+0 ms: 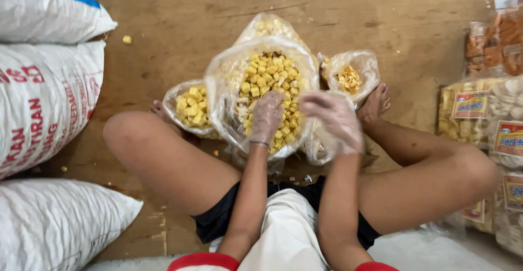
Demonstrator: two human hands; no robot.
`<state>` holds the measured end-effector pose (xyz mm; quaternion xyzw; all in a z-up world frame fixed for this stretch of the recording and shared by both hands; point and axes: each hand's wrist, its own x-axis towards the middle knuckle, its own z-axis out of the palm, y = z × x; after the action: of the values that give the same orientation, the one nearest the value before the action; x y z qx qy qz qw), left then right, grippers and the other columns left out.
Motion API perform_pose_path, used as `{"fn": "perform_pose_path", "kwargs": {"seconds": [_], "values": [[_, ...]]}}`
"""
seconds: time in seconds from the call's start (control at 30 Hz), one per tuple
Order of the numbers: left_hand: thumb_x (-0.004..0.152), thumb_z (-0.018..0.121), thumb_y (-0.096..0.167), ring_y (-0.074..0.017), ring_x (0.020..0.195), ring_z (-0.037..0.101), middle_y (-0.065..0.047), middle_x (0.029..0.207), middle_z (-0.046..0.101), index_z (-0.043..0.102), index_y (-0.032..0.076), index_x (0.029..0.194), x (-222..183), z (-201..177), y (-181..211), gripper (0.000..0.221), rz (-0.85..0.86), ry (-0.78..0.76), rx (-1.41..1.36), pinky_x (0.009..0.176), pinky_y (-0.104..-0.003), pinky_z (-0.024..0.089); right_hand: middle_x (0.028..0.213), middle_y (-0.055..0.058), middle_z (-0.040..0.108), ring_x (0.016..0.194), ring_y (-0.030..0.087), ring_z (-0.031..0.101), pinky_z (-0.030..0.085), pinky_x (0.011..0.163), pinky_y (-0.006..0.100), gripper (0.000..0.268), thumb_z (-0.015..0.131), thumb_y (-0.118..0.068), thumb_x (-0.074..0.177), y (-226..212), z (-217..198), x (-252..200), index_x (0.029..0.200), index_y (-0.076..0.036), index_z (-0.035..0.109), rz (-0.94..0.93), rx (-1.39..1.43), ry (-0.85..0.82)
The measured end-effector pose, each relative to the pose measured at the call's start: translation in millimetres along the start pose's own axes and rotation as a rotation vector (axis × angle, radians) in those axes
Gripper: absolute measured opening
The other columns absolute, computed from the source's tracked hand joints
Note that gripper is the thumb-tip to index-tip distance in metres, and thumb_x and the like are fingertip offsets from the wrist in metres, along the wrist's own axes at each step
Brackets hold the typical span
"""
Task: Sorting small yellow snack pieces from a large central bag into smaller plastic bags while sitting on the floor.
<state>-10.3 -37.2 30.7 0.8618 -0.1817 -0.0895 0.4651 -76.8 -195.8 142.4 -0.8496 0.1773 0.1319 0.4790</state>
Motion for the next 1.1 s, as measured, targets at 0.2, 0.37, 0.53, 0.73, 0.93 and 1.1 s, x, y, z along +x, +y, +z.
{"fn": "perform_pose_path", "kwargs": {"seconds": [0.2, 0.37, 0.53, 0.73, 0.93, 1.1], "values": [[0.088, 0.068, 0.007, -0.0401, 0.088, 0.071, -0.021, 0.079, 0.071, 0.074, 0.001, 0.090, 11.4, 54.7, -71.7, 0.008, 0.032, 0.359, -0.002, 0.078, -0.053, 0.057, 0.151, 0.003, 0.054, 0.142, 0.029, 0.047, 0.037, 0.121, 0.044, 0.059, 0.066, -0.055, 0.090, 16.0, 80.8, 83.7, 0.145, -0.033, 0.057, -0.049, -0.068, 0.044], [0.090, 0.059, 0.012, -0.0363, 0.082, 0.071, -0.013, 0.077, 0.070, 0.072, 0.013, 0.083, 9.0, 51.8, -69.1, 0.014, 0.081, 0.325, 0.312, 0.073, -0.049, 0.061, 0.135, -0.011, 0.059, 0.129, 0.014, 0.057, 0.050, 0.110, 0.041, 0.030, 0.060, -0.051, 0.096, 71.8, 122.0, 144.1, 0.123, -0.041, 0.069, 0.142, -0.099, 0.304], [0.089, 0.056, 0.017, -0.0346, 0.084, 0.072, -0.009, 0.078, 0.068, 0.069, 0.017, 0.081, 9.7, 61.0, -84.6, 0.015, -0.051, 0.252, 0.376, 0.072, -0.049, 0.062, 0.121, -0.006, 0.070, 0.118, 0.020, 0.066, 0.056, 0.101, 0.046, 0.022, 0.064, -0.042, 0.093, 83.0, 130.9, 161.1, 0.110, -0.036, 0.075, 0.131, -0.076, 0.385], [0.083, 0.064, 0.019, -0.0303, 0.084, 0.073, -0.007, 0.076, 0.069, 0.068, 0.019, 0.083, 0.8, 52.6, -75.4, 0.004, -0.045, 0.270, 0.338, 0.074, -0.044, 0.062, 0.108, 0.010, 0.076, 0.110, 0.035, 0.070, 0.057, 0.094, 0.052, 0.020, 0.066, -0.033, 0.092, 58.3, 119.9, 147.2, 0.104, -0.024, 0.078, 0.129, -0.006, 0.410], [0.084, 0.058, 0.019, -0.0347, 0.081, 0.073, -0.009, 0.073, 0.068, 0.066, 0.017, 0.085, -3.5, 61.2, -83.8, 0.009, -0.123, 0.292, 0.302, 0.074, -0.050, 0.061, 0.101, 0.008, 0.076, 0.104, 0.031, 0.071, 0.059, 0.090, 0.045, 0.011, 0.073, -0.022, 0.087, 42.6, 123.8, 117.0, 0.097, -0.024, 0.078, -0.068, 0.034, 0.447], [0.095, 0.055, 0.042, -0.0317, 0.089, 0.076, -0.008, 0.079, 0.074, 0.070, 0.022, 0.089, -10.3, 3.2, -37.0, 0.025, -0.364, 0.271, 0.119, 0.081, -0.047, 0.061, 0.101, 0.012, 0.075, 0.100, 0.029, 0.072, 0.059, 0.087, 0.042, 0.015, 0.073, -0.017, 0.088, 19.7, 118.4, 89.6, 0.102, -0.017, 0.078, -0.249, 0.191, 0.445]]}}
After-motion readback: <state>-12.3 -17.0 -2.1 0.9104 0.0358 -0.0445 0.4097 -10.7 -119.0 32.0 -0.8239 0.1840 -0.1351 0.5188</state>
